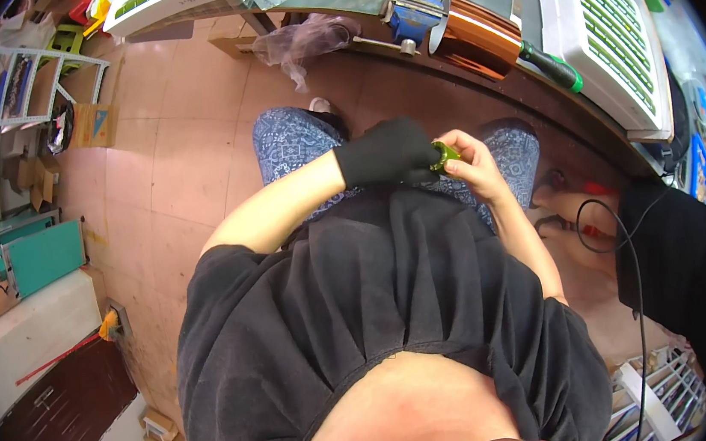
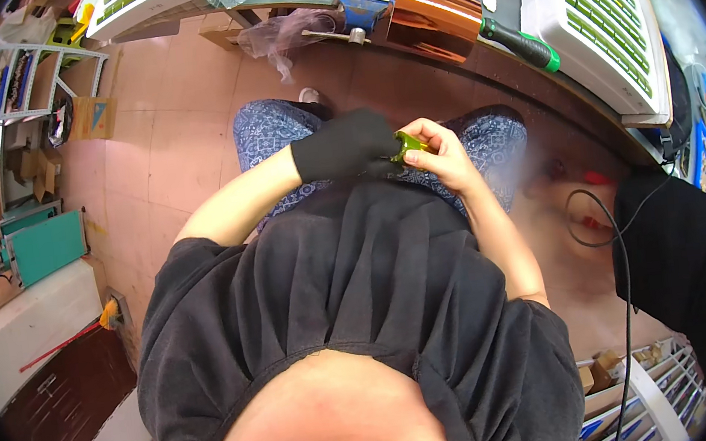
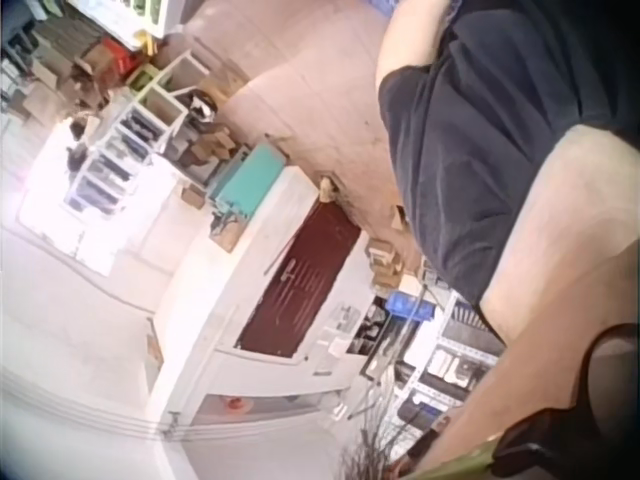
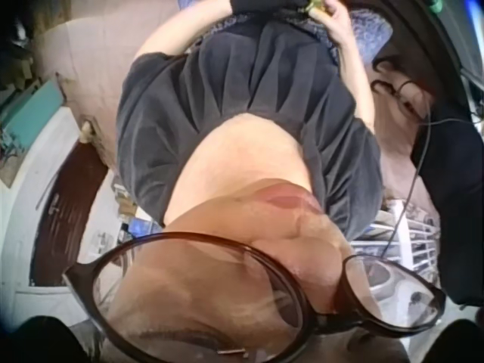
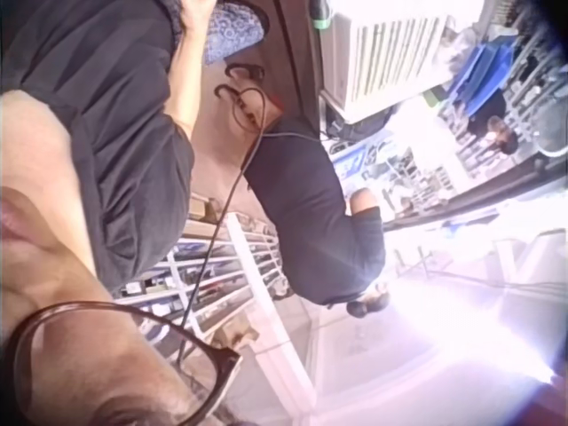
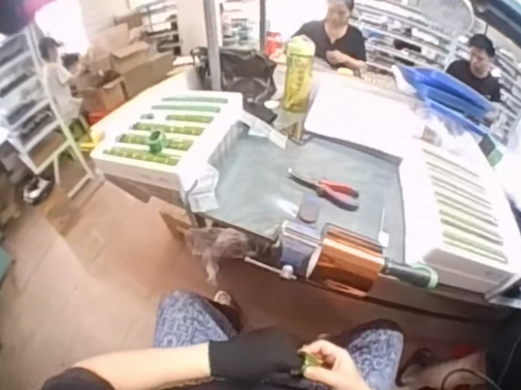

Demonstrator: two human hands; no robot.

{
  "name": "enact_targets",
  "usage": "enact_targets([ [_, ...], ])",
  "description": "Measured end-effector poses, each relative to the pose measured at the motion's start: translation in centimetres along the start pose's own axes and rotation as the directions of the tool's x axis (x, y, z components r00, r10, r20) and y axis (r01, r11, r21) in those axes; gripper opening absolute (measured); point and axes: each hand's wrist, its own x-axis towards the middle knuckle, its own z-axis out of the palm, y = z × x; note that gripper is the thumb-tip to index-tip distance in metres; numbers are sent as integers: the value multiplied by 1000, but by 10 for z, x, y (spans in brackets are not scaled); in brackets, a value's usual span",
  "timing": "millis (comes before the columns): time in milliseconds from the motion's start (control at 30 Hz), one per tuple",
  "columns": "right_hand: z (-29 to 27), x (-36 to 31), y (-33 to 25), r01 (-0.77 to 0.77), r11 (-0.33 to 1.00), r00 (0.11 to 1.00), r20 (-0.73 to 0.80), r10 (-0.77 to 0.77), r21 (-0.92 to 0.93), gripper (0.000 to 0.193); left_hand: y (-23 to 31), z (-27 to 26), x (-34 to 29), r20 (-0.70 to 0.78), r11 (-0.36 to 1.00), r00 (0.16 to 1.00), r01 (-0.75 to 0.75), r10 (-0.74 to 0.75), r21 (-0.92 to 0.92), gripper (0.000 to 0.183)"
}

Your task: Manually wrapping small green cylindrical electronic components with orange adhesive insulation tape at a factory workbench.

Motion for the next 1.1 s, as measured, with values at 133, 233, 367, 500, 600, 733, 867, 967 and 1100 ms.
enact_targets([
  [133,-17,-1,14,-11,976,997,71,-5,217,47,12,-26,-25,-534,850,766,30,-358,-526,14],
  [233,-17,-1,16,-25,954,991,130,-15,300,49,9,-43,-27,-378,754,758,220,-531,-619,16],
  [367,-10,7,6,-47,970,977,211,-5,239,49,5,-2,-13,-219,793,903,185,-371,-581,29],
  [500,-2,8,3,-136,983,967,233,104,127,34,6,-1,-2,-69,895,946,275,-318,-350,26],
  [600,0,10,9,-214,975,968,151,203,63,25,2,6,4,-93,967,966,232,-242,-108,25],
  [733,-10,10,24,-114,993,991,76,113,6,23,-5,25,5,-122,937,937,305,-327,-169,25],
  [867,-5,7,20,-106,919,991,111,68,381,30,0,10,-9,-261,820,894,173,-363,-546,23],
  [967,-10,10,20,-129,907,985,161,68,401,37,0,18,-10,-336,919,924,40,-184,-392,22],
  [1100,-1,9,10,-280,843,944,292,155,459,50,-4,22,-12,-317,942,945,-31,-81,-334,22],
])
